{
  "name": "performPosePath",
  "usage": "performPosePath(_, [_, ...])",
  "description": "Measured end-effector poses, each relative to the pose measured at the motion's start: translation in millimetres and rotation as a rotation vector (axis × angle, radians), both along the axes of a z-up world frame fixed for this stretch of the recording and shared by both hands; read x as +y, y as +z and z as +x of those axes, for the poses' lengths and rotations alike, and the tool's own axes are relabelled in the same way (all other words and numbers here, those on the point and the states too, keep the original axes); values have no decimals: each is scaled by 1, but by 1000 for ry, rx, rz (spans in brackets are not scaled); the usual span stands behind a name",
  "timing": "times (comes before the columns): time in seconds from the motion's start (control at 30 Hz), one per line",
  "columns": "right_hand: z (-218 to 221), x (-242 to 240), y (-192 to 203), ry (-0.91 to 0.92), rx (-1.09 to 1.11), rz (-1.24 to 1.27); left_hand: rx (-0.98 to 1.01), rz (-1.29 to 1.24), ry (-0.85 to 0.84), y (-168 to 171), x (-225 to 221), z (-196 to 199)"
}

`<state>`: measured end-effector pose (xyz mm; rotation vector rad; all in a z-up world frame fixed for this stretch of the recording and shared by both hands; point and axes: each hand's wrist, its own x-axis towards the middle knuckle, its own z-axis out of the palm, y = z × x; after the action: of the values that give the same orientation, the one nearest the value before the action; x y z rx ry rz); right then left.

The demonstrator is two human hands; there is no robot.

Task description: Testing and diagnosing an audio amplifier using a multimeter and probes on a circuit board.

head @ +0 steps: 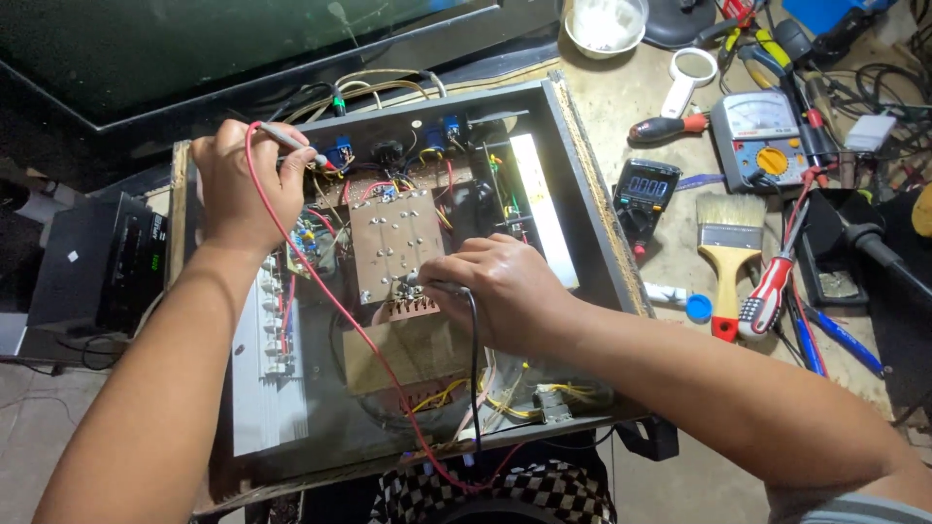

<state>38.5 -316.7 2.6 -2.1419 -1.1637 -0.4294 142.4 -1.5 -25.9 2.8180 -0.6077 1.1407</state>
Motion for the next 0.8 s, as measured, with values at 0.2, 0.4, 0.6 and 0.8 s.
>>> performPosePath(0.2, [1,-1,-2,12,3,-8,22,-12,8,3,-3,-2])
performPosePath(0.4, [1,0,-1,17,8,-32,-11,-44,-5,3,-3,0])
performPosePath(0.6, [1,1,1,47,20,-21,-34,-56,-46,-4,3,5])
performPosePath(0.8, [2,2,0,46,26,-34,-42,-72,7,-2,1,3])
